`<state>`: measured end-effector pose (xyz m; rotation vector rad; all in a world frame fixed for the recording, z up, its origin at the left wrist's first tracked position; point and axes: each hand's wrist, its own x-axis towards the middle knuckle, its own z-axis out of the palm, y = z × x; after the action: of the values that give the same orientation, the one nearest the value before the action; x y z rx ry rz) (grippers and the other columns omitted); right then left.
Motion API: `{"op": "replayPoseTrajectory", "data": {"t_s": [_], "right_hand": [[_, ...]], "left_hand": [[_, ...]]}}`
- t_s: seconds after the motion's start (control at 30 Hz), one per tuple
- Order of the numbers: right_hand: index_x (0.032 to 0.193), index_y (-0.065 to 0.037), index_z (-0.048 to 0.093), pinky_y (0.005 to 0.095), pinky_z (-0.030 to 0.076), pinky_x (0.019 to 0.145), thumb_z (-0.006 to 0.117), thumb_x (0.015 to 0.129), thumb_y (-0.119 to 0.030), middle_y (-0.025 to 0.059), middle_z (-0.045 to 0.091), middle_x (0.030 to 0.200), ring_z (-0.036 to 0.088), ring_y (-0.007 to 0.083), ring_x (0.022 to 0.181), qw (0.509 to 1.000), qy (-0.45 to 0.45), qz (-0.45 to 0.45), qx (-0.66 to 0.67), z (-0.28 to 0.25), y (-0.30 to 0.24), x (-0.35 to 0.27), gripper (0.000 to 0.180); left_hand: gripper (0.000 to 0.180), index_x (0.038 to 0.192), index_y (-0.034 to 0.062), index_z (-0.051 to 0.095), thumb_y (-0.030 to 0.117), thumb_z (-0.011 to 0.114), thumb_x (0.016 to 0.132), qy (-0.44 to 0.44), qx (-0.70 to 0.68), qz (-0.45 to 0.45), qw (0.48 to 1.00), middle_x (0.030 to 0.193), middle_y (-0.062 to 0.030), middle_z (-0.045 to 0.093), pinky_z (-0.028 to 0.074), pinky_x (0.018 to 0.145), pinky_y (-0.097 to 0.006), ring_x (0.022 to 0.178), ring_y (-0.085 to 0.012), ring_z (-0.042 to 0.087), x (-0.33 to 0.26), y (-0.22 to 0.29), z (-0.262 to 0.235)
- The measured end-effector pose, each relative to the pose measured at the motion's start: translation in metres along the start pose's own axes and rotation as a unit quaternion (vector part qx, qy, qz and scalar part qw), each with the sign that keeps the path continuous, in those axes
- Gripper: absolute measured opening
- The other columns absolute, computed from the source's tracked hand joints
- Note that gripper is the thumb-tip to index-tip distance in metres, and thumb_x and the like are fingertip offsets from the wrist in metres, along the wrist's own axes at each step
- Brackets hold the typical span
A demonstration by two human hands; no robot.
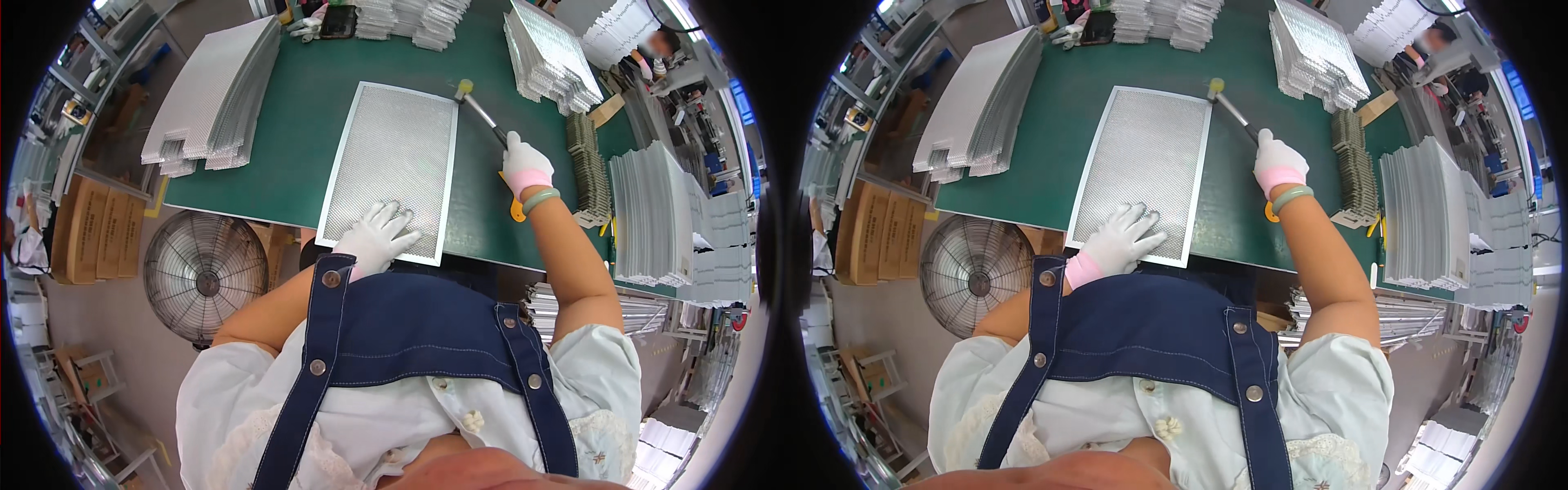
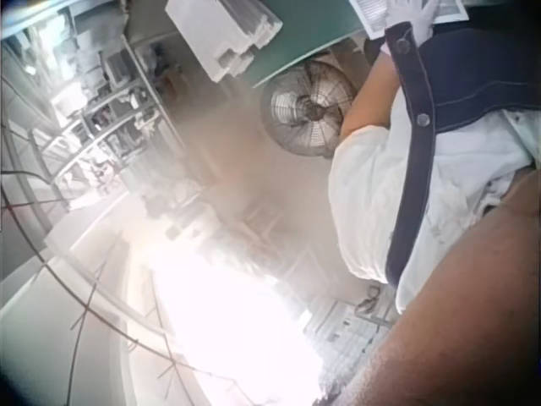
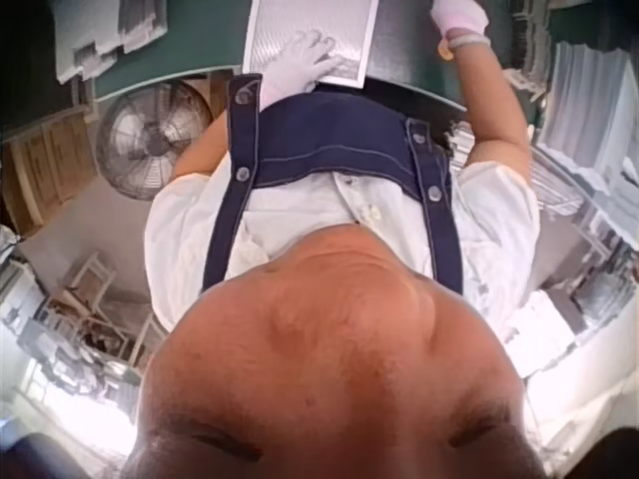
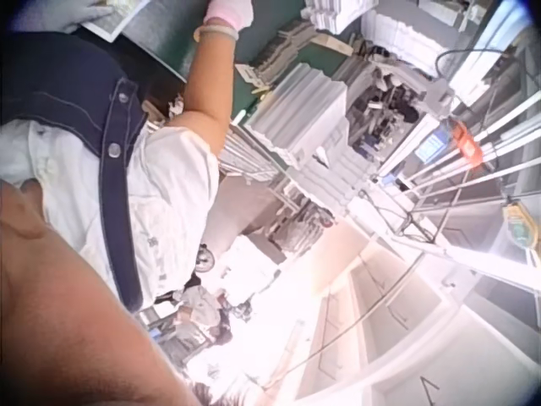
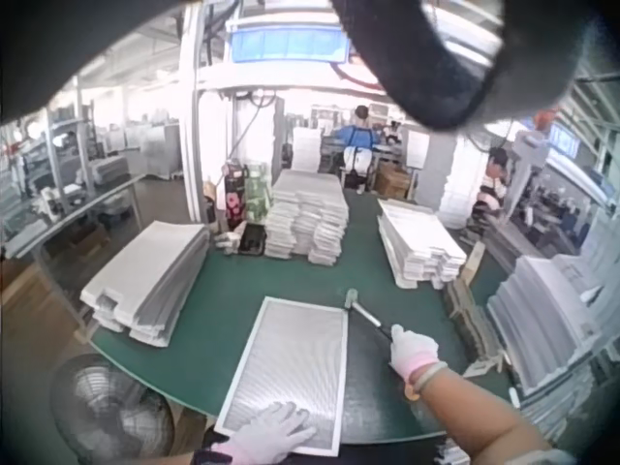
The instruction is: The person assembles air filters by placing a mesh screen into a frame, securing it with a handheld stapler, and adding a plastic clip. They repeat this process for multiple units, stacking completed filters on the table.
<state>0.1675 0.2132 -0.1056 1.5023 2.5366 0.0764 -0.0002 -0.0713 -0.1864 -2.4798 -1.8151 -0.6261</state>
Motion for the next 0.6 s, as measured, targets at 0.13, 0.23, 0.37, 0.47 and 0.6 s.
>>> {"op": "replayPoseTrajectory", "data": {"t_s": [0.13, 0.23, 0.37, 0.47, 0.6], "right_hand": [[0.117, -0.010, 0.054, 0.0495, 0.052, 0.083, 0.059, 0.092, -0.030, 0.0162, 0.069, 0.097, 0.067, 0.0361, 0.095, 0.995, 0.045, 0.036, 0.084, 0.009, 0.021, 0.004, 0.032], [0.117, -0.010, 0.057, 0.0478, 0.052, 0.082, 0.061, 0.091, -0.032, 0.0161, 0.068, 0.096, 0.066, 0.0350, 0.093, 0.963, 0.262, -0.053, 0.044, 0.017, 0.026, -0.026, 0.035], [0.116, -0.005, 0.063, 0.0416, 0.053, 0.084, 0.061, 0.087, -0.015, 0.0181, 0.067, 0.103, 0.066, 0.0349, 0.094, 0.918, 0.107, -0.167, 0.343, 0.034, 0.006, -0.115, 0.030], [0.127, 0.005, 0.051, 0.0358, 0.048, 0.097, 0.070, 0.084, -0.019, 0.0200, 0.065, 0.111, 0.063, 0.0291, 0.109, 0.771, 0.070, -0.258, 0.578, 0.046, -0.044, -0.152, 0.053], [0.116, 0.003, 0.058, 0.0321, 0.049, 0.087, 0.066, 0.092, -0.020, 0.0119, 0.066, 0.102, 0.059, 0.0176, 0.095, 0.618, 0.108, -0.001, 0.779, 0.066, -0.009, -0.140, 0.034]], "left_hand": [[0.058, 0.125, 0.0123, 0.057, 0.009, 0.072, 0.068, 0.014, -0.007, 0.015, 1.000, 0.131, -0.0177, 0.052, 0.042, 0.099, -0.052, 0.122, -0.0395, 0.048, 0.000, -0.001, -0.001], [0.059, 0.124, 0.0106, 0.057, 0.009, 0.073, 0.067, 0.043, -0.019, 0.039, 0.998, 0.130, -0.0188, 0.052, 0.041, 0.100, -0.053, 0.122, -0.0394, 0.047, 0.009, 0.000, -0.005], [0.065, 0.134, -0.0018, 0.046, 0.009, 0.070, 0.075, 0.115, -0.114, -0.078, 0.984, 0.140, -0.0264, 0.043, 0.036, 0.108, -0.052, 0.127, -0.0451, 0.044, 0.039, 0.026, -0.057], [0.074, 0.148, -0.0081, 0.027, 0.016, 0.062, 0.087, 0.214, -0.279, -0.074, 0.933, 0.153, -0.0292, 0.028, 0.028, 0.116, -0.045, 0.142, -0.0425, 0.032, 0.066, 0.044, -0.034], [0.076, 0.147, -0.0061, 0.029, 0.014, 0.065, 0.083, 0.001, -0.316, 0.092, 0.944, 0.151, -0.0278, 0.033, 0.025, 0.118, -0.044, 0.144, -0.0396, 0.030, 0.099, 0.072, -0.036]]}}
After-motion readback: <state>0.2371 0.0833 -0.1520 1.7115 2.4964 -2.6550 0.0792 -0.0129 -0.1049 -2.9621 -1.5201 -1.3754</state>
